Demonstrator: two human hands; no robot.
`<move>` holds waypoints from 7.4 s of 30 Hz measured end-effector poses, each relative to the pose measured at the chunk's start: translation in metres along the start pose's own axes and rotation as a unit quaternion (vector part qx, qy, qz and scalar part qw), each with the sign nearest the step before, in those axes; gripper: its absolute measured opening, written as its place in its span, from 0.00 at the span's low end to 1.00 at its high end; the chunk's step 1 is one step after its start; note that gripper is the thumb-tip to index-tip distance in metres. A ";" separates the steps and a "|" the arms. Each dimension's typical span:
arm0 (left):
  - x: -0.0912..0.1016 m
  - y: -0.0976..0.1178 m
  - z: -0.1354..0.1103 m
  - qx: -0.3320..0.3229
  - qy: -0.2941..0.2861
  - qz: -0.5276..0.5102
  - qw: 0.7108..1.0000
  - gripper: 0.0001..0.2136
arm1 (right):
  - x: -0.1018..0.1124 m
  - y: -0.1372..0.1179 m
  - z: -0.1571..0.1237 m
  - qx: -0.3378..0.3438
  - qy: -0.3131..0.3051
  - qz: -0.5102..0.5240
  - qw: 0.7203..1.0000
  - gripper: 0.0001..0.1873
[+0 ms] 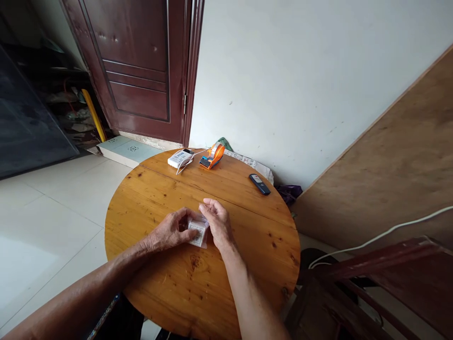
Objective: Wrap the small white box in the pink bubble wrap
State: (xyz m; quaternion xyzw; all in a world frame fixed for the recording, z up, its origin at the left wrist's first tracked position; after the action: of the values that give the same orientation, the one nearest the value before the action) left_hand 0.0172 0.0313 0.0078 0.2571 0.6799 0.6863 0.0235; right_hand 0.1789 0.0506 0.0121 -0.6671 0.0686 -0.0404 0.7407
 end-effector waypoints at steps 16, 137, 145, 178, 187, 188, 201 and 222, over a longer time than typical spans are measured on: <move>0.001 -0.005 0.007 -0.002 -0.025 -0.140 0.990 0.29 | -0.002 -0.007 -0.006 0.142 -0.033 -0.059 0.988 0.18; -0.001 -0.007 0.005 -0.150 0.118 0.171 0.967 0.14 | 0.005 -0.027 -0.031 0.491 -0.090 -0.462 0.733 0.14; 0.000 -0.005 0.004 -0.151 0.116 0.168 0.967 0.13 | 0.001 -0.022 -0.032 0.491 -0.080 -0.471 0.729 0.15; 0.001 -0.002 -0.003 -0.176 0.152 0.150 0.961 0.19 | 0.024 -0.023 -0.015 0.243 -0.133 -0.314 0.908 0.16; -0.003 -0.003 -0.001 -0.174 0.152 0.175 0.957 0.14 | 0.033 -0.007 -0.003 0.134 -0.037 -0.239 0.961 0.16; -0.003 -0.003 -0.001 -0.173 0.152 0.175 0.957 0.14 | 0.034 -0.006 0.000 0.114 -0.030 -0.233 0.965 0.16; -0.004 0.000 -0.003 -0.152 0.145 0.166 0.963 0.13 | 0.013 -0.013 0.047 -0.057 -0.087 -0.269 0.958 0.21; -0.004 -0.008 0.005 -0.143 0.127 0.166 0.967 0.11 | 0.007 -0.036 -0.028 0.339 -0.112 -0.487 0.798 0.12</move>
State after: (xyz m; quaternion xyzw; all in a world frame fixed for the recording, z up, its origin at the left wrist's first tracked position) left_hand 0.0201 0.0351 -0.0015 0.2708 0.5200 0.7977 -0.1413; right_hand 0.1826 0.0186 0.0451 -0.3189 -0.3662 -0.3414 0.8048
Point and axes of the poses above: each hand's wrist, its own z-axis towards the middle knuckle, its own x-axis out of the back of the hand, y = z × x, the point moved 1 cm from there along z, towards the middle knuckle, and after that the axes turned 8 degrees about x, right-handed, at the moved point
